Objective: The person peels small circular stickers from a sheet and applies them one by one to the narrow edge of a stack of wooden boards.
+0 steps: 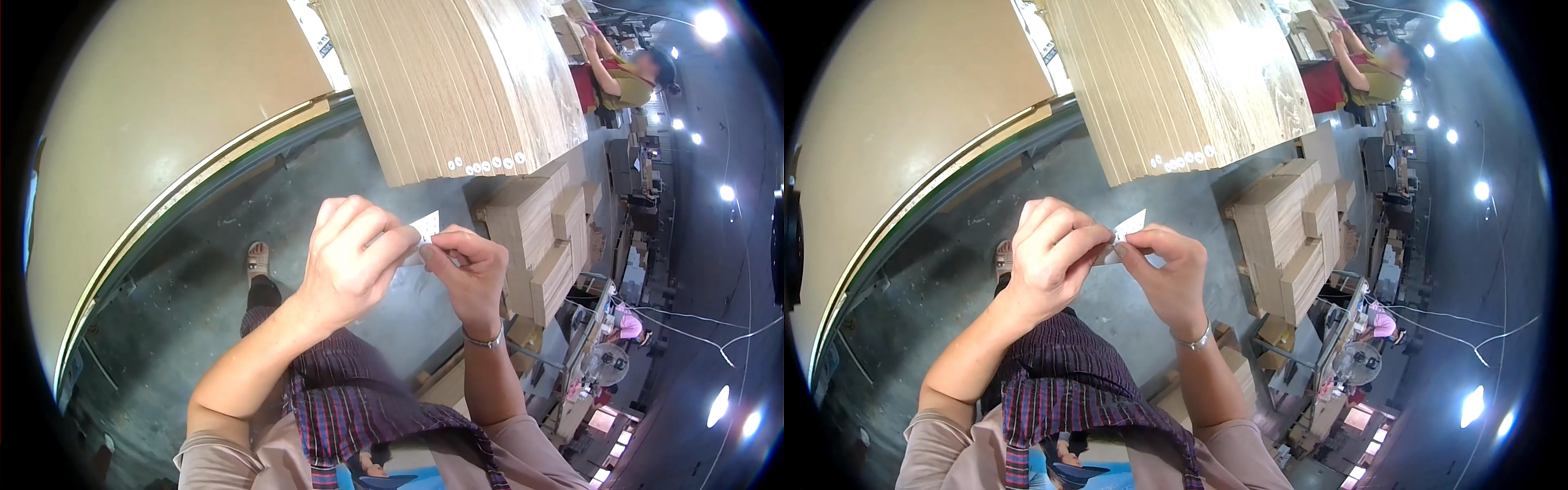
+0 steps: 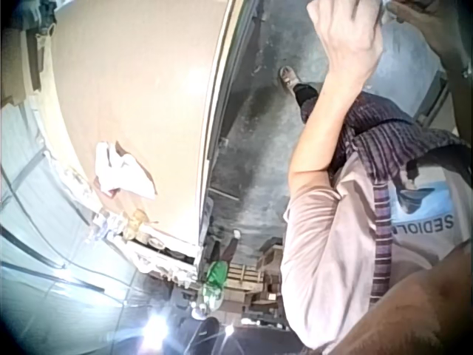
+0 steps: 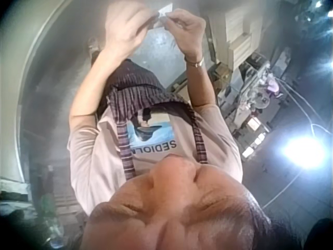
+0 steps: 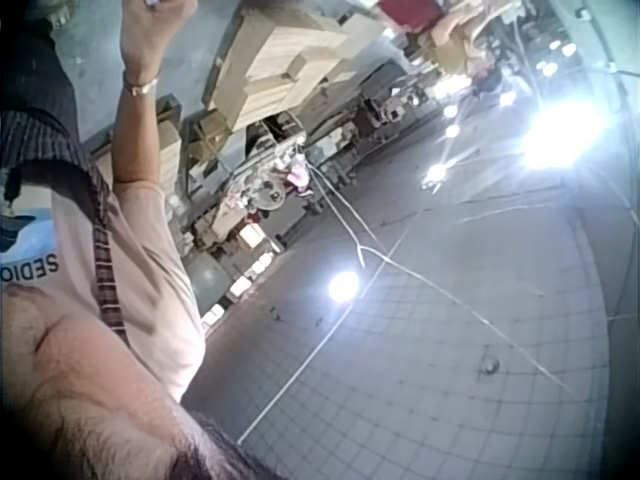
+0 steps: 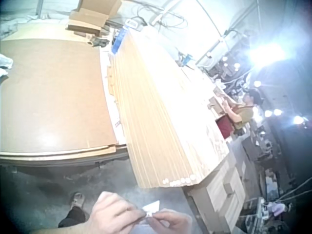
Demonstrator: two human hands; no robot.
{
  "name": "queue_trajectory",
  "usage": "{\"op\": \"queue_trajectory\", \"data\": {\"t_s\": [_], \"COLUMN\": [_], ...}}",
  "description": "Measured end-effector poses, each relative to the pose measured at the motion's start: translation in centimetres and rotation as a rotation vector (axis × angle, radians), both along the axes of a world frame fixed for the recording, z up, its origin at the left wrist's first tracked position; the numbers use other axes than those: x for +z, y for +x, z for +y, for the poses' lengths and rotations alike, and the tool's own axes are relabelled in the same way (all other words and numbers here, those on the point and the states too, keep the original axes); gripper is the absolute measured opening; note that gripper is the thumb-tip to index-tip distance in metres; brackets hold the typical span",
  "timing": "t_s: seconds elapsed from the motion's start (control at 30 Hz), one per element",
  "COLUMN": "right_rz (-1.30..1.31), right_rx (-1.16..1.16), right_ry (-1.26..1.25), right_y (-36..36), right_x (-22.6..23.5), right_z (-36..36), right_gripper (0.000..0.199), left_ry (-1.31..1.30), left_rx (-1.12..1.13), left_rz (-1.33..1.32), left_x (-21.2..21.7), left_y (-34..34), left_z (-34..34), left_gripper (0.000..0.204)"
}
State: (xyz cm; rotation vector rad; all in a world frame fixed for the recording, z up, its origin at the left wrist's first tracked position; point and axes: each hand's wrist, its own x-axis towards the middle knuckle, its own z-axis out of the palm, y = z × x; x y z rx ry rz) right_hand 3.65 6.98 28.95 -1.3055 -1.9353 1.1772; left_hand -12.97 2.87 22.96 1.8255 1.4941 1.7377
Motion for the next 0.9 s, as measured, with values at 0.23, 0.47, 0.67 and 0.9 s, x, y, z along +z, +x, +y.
{"op": "queue_trajectory", "data": {"t_s": [0.23, 0.47, 0.67, 0.9], "right_rz": [-0.041, -0.082, -0.214, -0.293], "right_rx": [-0.006, 0.129, 0.222, 0.267], "right_ry": [0.040, 0.192, 0.264, 0.276], "right_y": [-0.2, 0.2, 0.2, 0.5], "right_x": [0.1, 0.3, 0.9, 0.6], "right_z": [0.1, 0.7, 1.0, 1.3], "right_gripper": [0.010, 0.013, 0.012, 0.011], "left_ry": [0.022, 0.006, -0.007, -0.053], "left_rx": [-0.020, -0.056, -0.106, -0.164], "left_rz": [-0.006, -0.005, 0.002, 0.000], "left_x": [-0.3, -0.5, -0.5, -0.7], "left_y": [0.4, 0.4, 0.3, 0.7], "left_z": [0.3, 0.9, 1.2, 1.4], "left_gripper": [0.028, 0.028, 0.026, 0.025]}}
